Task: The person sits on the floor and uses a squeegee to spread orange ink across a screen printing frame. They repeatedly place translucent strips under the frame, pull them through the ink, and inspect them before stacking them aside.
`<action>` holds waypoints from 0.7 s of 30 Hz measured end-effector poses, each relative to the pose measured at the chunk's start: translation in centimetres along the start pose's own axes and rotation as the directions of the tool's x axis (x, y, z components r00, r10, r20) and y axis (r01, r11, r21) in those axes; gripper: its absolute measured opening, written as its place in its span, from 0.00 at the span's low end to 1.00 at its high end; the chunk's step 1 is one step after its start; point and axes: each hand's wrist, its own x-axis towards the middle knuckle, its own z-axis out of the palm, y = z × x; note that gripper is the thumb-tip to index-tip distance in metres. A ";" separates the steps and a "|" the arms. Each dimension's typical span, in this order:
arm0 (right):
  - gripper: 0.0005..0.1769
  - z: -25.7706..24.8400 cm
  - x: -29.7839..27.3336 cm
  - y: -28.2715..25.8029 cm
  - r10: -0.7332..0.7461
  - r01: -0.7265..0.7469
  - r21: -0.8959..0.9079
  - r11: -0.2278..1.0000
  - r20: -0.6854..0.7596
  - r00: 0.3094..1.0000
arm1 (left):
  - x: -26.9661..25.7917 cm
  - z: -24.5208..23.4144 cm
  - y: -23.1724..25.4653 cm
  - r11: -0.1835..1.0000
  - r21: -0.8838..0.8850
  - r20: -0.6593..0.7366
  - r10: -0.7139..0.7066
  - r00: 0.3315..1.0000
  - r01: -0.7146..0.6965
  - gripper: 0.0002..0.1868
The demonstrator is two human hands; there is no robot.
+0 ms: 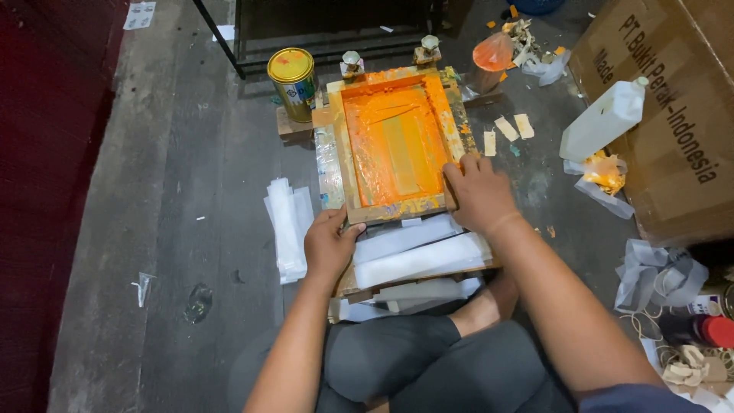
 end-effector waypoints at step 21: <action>0.31 -4.1 -2.1 2.4 -0.102 0.176 0.106 0.979 -0.494 0.864 | 0.4 0.5 -0.6 0.981 -0.163 -0.160 -0.133 0.978 0.107 0.13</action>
